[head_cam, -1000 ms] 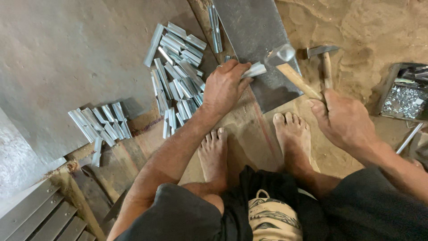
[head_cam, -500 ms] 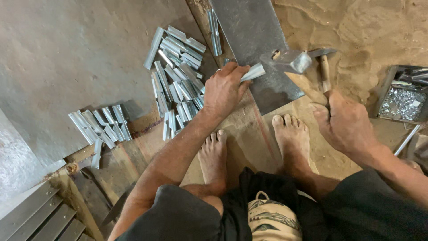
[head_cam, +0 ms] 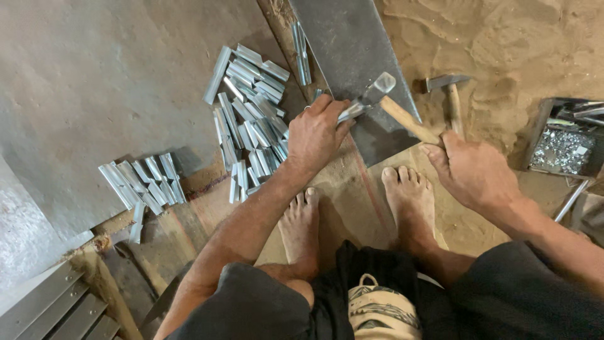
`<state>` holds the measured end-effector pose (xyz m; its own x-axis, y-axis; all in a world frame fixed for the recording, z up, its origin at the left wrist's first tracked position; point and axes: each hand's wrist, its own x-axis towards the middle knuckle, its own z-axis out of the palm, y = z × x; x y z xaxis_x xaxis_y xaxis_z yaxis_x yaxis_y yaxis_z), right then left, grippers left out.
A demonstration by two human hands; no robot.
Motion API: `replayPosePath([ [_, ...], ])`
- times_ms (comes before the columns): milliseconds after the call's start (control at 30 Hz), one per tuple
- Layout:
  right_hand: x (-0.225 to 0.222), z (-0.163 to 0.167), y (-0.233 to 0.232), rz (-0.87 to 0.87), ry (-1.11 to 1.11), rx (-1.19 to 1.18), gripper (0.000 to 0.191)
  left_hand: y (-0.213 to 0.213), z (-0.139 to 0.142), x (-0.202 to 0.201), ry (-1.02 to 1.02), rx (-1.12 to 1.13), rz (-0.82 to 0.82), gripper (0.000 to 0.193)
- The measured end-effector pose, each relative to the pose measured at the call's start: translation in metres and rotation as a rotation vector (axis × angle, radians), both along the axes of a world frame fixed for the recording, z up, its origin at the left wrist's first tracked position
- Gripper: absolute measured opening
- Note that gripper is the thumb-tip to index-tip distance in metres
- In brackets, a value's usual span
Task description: The person repeatedly picks up small metal pieces from a pile, places them on a metal block, and strikes them with a hammer. The person then sets the struck pieces aside and continues the process with the next piece.
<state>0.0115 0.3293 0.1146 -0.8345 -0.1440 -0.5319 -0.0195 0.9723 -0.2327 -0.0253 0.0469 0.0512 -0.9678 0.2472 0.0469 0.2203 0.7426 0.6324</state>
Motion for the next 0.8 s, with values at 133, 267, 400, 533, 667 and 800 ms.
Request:
replayPosePath([
  [133,0.004,-0.008,0.014,-0.022,0.072,-0.197,0.042,0.002,0.002,0.002,-0.036,-0.009,0.014,0.032],
  [267,0.007,-0.009,0.024,-0.116,0.128,-0.342,0.041,0.003,0.002,0.003,-0.007,-0.003,0.036,0.032],
  [400,0.003,0.0,0.024,-0.153,0.265,-0.44,0.04,0.003,0.0,0.001,-0.027,0.02,0.021,0.033],
  [533,0.004,-0.005,0.014,0.017,0.419,-0.438,0.038,0.005,-0.001,0.002,-0.042,-0.021,0.059,0.031],
  [667,-0.001,-0.039,0.006,0.102,0.281,-0.254,0.044,0.005,-0.001,0.005,0.028,-0.021,0.03,0.033],
  [800,0.005,-0.057,0.022,-0.189,-0.038,-0.18,0.048,-0.006,0.002,0.003,-0.069,-0.094,0.035,0.039],
])
